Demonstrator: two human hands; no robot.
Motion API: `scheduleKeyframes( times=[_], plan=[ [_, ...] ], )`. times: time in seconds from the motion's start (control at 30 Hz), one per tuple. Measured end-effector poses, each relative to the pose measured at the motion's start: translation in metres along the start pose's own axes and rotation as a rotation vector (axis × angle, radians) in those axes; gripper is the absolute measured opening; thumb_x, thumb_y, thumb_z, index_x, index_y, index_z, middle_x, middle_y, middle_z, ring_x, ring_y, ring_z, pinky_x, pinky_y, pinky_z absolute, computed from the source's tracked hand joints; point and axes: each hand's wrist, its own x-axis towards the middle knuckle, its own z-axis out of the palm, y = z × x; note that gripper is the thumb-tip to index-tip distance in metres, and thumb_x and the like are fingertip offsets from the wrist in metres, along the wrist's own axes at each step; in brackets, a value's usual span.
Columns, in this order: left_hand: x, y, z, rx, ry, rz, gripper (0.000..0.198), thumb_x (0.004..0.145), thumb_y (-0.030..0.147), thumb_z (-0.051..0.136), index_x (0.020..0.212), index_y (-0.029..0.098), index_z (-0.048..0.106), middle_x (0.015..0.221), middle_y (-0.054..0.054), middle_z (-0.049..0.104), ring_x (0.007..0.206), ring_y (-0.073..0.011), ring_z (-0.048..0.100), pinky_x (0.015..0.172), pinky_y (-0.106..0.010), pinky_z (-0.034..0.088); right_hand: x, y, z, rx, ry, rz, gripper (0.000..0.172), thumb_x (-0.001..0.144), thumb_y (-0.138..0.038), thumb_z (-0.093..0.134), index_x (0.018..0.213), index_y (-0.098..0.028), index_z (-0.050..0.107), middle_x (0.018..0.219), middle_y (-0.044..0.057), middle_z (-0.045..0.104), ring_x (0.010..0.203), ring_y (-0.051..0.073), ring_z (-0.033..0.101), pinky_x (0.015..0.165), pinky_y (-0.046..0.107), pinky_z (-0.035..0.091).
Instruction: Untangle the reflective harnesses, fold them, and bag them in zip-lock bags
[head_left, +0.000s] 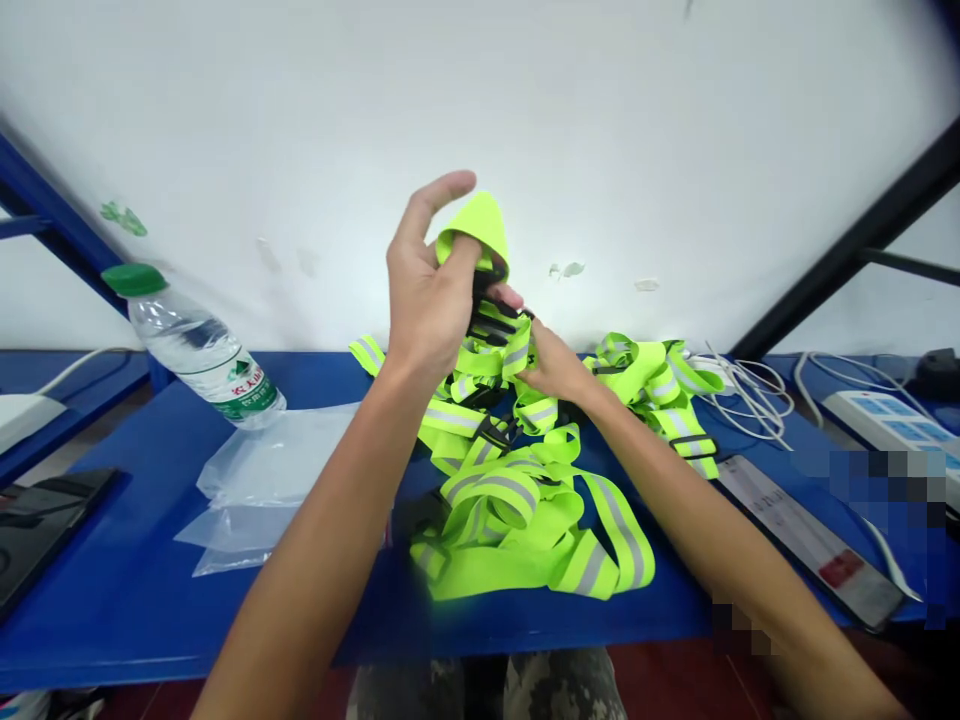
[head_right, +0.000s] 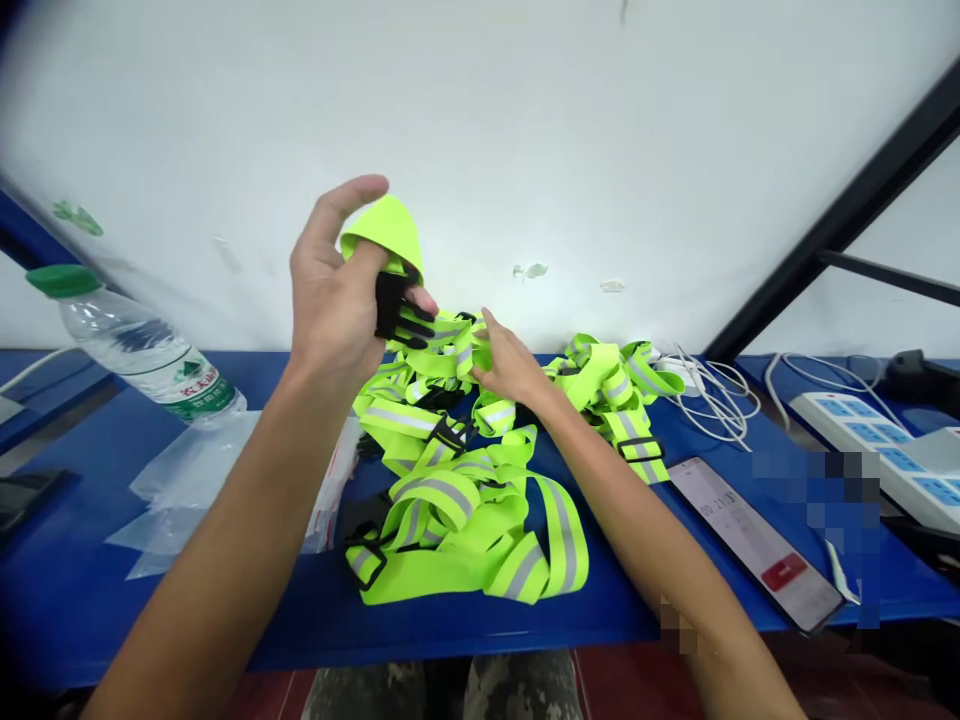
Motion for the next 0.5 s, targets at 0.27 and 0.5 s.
scheduleKeyframes(
  times=[0.27, 0.5],
  plan=[
    [0.002, 0.019, -0.021, 0.044, 0.074, 0.069, 0.013, 0.080, 0.029, 0.066, 0.091, 0.025, 0.065, 0.063, 0.002, 0.053, 0.055, -0.0108, 0.053, 0.047, -0.022, 0.041, -0.005, 0.028, 0.002, -0.439, 0.006, 0.412, 0.011, 0.084, -0.028, 0.051, 0.086, -0.020, 0.058, 0.084, 0.014, 0.067, 0.084, 0.030, 0.062, 0.070, 0.035, 0.040],
    [0.026, 0.001, -0.063, 0.605, 0.138, 0.095, 0.024, 0.080, 0.029, 0.057, 0.101, 0.024, 0.066, 0.076, -0.002, 0.064, 0.066, -0.0170, 0.060, 0.058, -0.028, 0.048, -0.007, 0.030, -0.056, -0.001, 0.833, 0.493, 0.012, 0.081, -0.021, 0.041, 0.074, -0.025, 0.032, 0.073, 0.001, 0.048, 0.072, 0.019, 0.053, 0.068, 0.033, 0.043]
  ],
)
